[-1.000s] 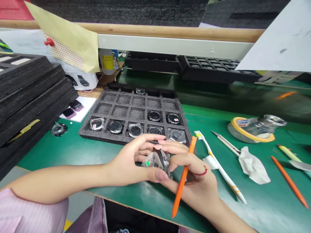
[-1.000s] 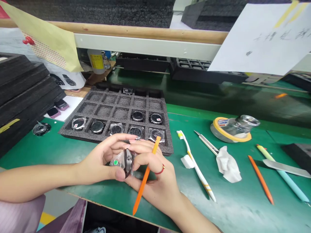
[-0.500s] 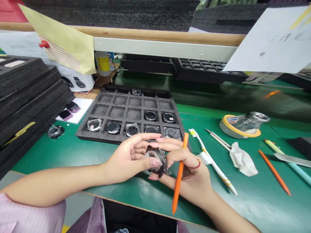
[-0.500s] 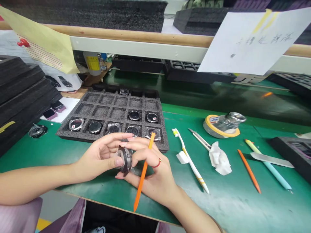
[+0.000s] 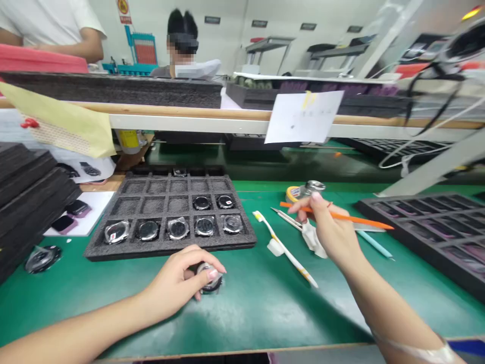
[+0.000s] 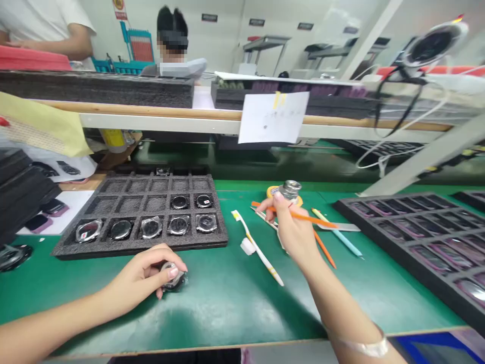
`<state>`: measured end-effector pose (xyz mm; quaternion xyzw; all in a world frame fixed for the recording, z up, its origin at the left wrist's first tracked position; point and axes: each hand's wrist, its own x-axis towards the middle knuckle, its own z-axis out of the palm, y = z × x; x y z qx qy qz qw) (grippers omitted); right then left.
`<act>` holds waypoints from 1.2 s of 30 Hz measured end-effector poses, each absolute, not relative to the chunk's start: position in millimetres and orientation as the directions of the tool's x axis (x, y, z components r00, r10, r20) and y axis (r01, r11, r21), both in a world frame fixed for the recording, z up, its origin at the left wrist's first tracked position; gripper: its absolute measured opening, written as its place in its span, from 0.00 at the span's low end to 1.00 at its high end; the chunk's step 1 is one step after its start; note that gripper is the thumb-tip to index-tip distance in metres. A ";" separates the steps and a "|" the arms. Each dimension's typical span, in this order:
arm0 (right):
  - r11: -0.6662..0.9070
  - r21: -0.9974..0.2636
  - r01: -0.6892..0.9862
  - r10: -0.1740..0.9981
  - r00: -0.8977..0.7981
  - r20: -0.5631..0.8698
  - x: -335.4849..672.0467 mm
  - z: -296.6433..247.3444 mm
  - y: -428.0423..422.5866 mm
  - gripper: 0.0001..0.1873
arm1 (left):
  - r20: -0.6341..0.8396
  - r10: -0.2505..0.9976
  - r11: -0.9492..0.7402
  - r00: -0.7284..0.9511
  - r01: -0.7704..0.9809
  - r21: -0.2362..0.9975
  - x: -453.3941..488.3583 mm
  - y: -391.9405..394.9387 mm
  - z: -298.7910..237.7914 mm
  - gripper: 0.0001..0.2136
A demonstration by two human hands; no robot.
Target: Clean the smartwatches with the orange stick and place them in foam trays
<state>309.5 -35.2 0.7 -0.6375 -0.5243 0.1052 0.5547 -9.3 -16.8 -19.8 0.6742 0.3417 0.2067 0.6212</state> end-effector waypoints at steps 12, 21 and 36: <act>-0.145 -0.783 0.604 0.563 0.701 0.437 406.0 -0.7 -5.3 0.14 | -0.192 0.673 -0.013 0.715 0.271 0.962 -4.0 -17.0 -29.5 0.13; -0.033 -0.787 0.616 0.642 0.617 0.455 324.8 -2.3 -47.7 0.12 | -0.211 0.730 0.019 0.650 0.290 0.957 -0.9 -16.9 -27.1 0.16; 0.379 -0.754 0.537 0.862 0.093 0.499 182.4 -46.0 -110.3 0.08 | -0.248 0.620 0.036 0.744 0.289 0.957 -4.2 -4.6 -28.9 0.10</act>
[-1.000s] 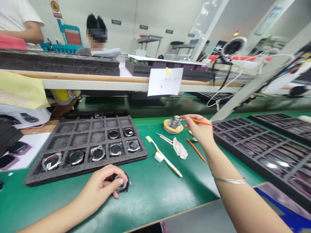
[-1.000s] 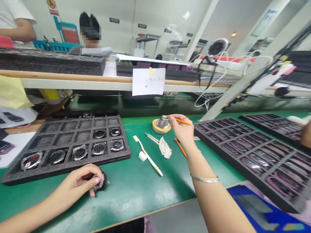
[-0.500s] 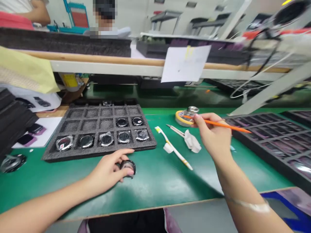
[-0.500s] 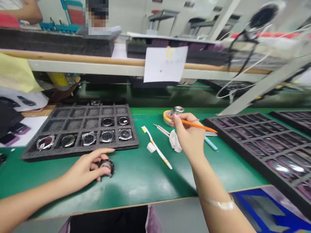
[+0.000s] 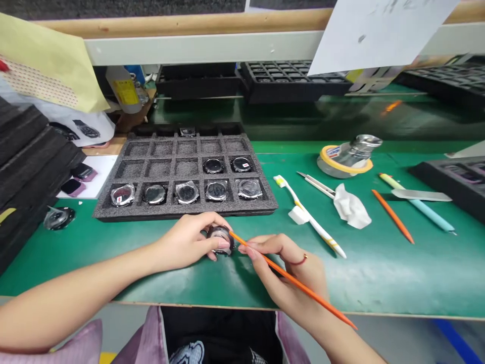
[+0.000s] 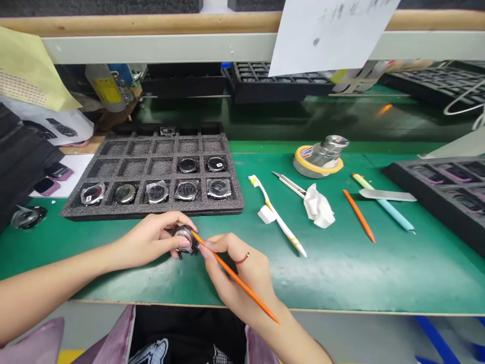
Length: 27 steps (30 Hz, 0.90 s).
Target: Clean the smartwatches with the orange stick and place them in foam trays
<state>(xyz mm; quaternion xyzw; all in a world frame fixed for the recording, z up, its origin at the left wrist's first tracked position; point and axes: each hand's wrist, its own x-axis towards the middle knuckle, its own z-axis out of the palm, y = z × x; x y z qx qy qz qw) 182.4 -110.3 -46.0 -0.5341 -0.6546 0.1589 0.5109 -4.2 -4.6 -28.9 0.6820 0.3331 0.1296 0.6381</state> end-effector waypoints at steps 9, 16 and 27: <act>0.300 -0.740 0.602 0.824 0.229 0.519 153.9 -54.9 -132.0 0.09 | -0.261 0.592 0.103 0.762 0.249 0.963 -4.1 -3.5 -26.4 0.08; 0.267 -0.751 0.604 0.809 0.283 0.516 148.7 -58.7 -135.3 0.09 | -0.269 0.601 0.115 0.753 0.251 0.961 -2.6 -4.4 -25.6 0.08; 0.247 -0.788 0.563 0.818 0.315 0.482 144.9 -57.7 -137.4 0.10 | -0.288 0.598 0.124 0.748 0.268 0.955 -1.3 -4.7 -23.8 0.08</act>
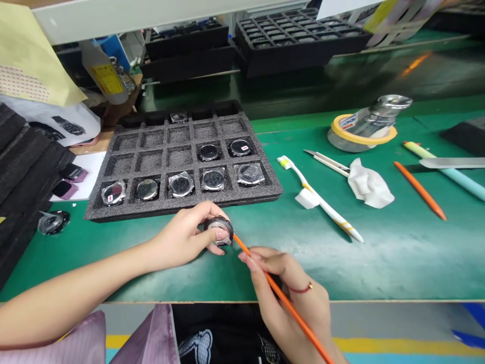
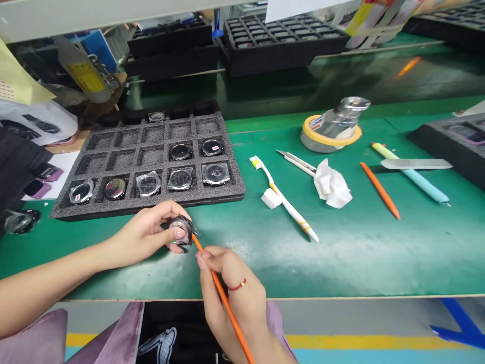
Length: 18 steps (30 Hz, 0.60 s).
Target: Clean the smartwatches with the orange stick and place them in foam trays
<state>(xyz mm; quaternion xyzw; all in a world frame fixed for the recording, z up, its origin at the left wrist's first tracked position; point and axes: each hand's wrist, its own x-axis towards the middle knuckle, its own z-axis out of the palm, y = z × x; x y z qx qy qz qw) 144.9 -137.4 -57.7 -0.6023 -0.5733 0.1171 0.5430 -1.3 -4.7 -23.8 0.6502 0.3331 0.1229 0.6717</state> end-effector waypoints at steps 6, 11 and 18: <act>0.270 -0.761 0.590 0.795 0.309 0.522 143.2 -58.4 -133.4 0.10 | -0.278 0.611 0.113 0.742 0.265 0.958 -1.2 -5.2 -24.5 0.08; 0.263 -0.820 0.508 0.825 0.322 0.464 143.4 -56.6 -131.1 0.10 | -0.283 0.605 0.104 0.744 0.279 0.955 -0.7 -4.4 -24.2 0.09; 0.242 -0.813 0.530 0.826 0.327 0.459 144.6 -57.4 -132.7 0.10 | -0.284 0.591 0.091 0.755 0.287 0.954 -1.5 -4.7 -24.5 0.08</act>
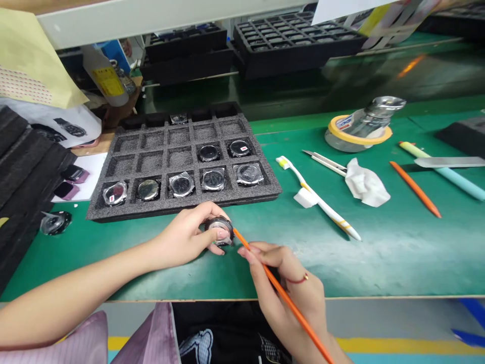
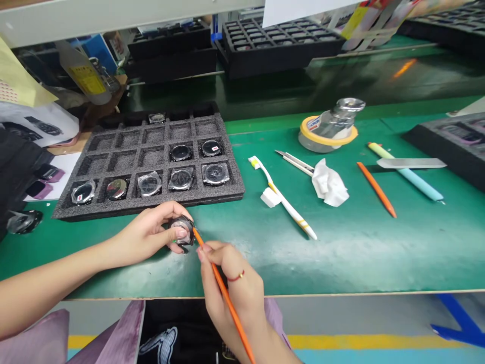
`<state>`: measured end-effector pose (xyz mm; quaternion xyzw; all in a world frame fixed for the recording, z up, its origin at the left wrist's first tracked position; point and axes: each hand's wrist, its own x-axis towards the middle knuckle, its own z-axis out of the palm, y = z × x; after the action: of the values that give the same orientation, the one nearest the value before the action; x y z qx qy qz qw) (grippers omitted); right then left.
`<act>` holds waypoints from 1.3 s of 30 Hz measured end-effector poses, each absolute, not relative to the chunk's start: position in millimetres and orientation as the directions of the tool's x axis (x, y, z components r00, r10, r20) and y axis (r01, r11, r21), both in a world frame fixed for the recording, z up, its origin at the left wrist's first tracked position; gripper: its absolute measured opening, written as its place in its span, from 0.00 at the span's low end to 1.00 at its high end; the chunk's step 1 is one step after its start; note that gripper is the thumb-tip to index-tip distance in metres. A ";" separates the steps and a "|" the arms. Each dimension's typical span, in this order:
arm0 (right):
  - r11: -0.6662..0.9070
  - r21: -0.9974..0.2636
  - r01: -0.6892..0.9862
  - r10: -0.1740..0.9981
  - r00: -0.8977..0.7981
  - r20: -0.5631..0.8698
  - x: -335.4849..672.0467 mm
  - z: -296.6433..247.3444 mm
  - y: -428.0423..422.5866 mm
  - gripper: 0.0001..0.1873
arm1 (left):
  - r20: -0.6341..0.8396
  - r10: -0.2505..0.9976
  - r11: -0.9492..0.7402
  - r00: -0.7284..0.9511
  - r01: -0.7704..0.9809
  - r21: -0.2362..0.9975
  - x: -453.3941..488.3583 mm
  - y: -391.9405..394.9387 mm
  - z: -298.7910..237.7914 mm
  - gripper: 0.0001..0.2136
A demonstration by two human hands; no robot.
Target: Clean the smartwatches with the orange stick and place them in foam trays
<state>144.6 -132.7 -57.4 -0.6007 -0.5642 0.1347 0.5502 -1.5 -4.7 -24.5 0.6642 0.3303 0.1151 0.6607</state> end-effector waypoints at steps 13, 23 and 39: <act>0.240 -0.839 0.488 0.842 0.326 0.430 146.1 -58.3 -134.7 0.11 | -0.303 0.593 0.104 0.746 0.302 0.948 -0.6 -3.6 -22.9 0.09; 0.244 -0.828 0.506 0.835 0.324 0.444 146.0 -56.5 -134.0 0.10 | -0.301 0.597 0.104 0.744 0.300 0.948 -0.7 -3.7 -23.4 0.09; 0.255 -0.827 0.502 0.834 0.319 0.450 146.0 -56.5 -133.6 0.10 | -0.315 0.599 0.108 0.736 0.316 0.943 -0.2 -3.9 -21.7 0.10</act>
<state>146.0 -133.6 -56.5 -0.5919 -0.5642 0.1495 0.5558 -0.2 -3.9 -21.7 0.6592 0.3469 0.1074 0.6585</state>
